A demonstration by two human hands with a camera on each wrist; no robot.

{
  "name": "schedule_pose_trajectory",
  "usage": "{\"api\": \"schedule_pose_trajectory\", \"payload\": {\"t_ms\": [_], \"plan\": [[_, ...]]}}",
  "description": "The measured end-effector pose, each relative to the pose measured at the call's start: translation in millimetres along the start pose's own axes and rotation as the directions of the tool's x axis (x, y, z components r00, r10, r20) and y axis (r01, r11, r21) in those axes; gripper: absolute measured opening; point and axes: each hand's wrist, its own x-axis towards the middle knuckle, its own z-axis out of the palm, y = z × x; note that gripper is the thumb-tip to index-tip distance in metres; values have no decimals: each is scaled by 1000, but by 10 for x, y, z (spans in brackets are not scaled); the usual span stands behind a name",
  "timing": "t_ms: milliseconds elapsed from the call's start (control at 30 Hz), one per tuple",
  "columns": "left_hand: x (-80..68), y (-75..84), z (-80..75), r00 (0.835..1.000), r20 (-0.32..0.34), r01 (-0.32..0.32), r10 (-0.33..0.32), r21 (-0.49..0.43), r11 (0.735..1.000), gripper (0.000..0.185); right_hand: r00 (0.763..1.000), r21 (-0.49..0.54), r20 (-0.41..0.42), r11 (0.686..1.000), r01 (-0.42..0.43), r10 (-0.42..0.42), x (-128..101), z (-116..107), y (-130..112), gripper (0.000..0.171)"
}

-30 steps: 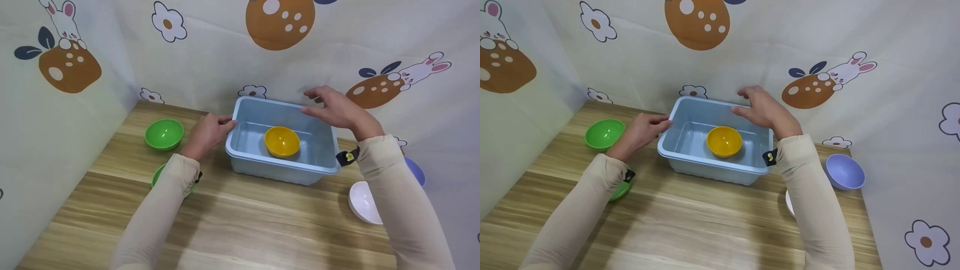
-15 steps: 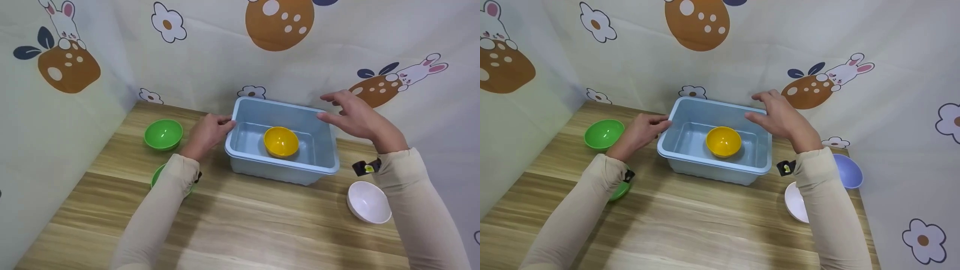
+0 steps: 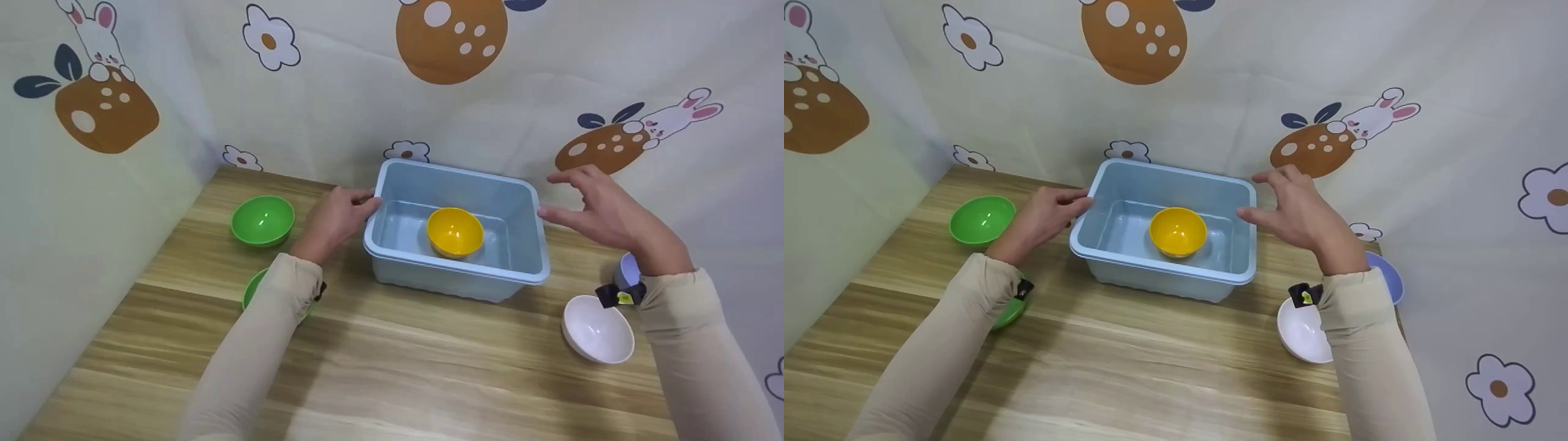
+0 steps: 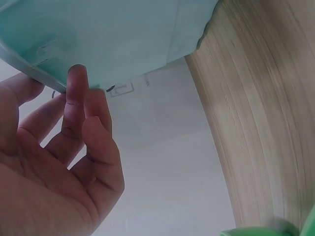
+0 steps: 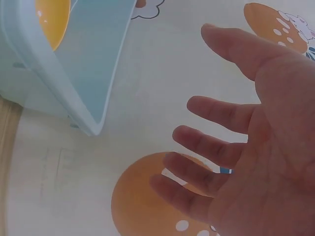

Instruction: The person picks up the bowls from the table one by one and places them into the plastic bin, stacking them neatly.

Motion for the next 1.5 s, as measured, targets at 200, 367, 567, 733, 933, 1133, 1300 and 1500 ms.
{"api": "schedule_pose_trajectory", "payload": {"t_ms": [200, 367, 567, 733, 933, 1133, 1300, 1500], "plan": [[-3, -5, 11, 1000, -17, -3, 3, -10, 1000, 48, 1000, 8, -12, 1000, -5, 5, -103, 14, 58, 77], [-4, -4, 24, 999, -13, 30, -30, -13, 999, 50, 1000, 33, -21, 999, -18, 18, -189, 46, 103, 81], [-15, 7, 32, 999, -7, 36, -36, -13, 999, 51, 998, 21, -19, 998, -51, 51, -345, 119, 177, 87], [-14, -2, 35, 1000, -13, 16, -16, -10, 1000, 49, 998, 20, -31, 998, -61, 61, -474, 179, 264, 90], [-2, -6, 40, 1000, -12, 4, -4, -10, 1000, 49, 995, 15, -23, 996, -93, 93, -598, 267, 368, 92], [-7, -7, 40, 999, -5, 33, -33, -28, 999, 49, 993, 14, -10, 993, -115, 115, -663, 374, 454, 94], [-5, -11, 42, 999, 3, 38, -37, -38, 999, 49, 993, 27, -11, 993, -117, 118, -740, 457, 525, 93], [1, -15, 46, 999, 16, 52, -51, -52, 997, 50, 991, 65, 33, 990, -129, 127, -836, 535, 619, 96]]}}
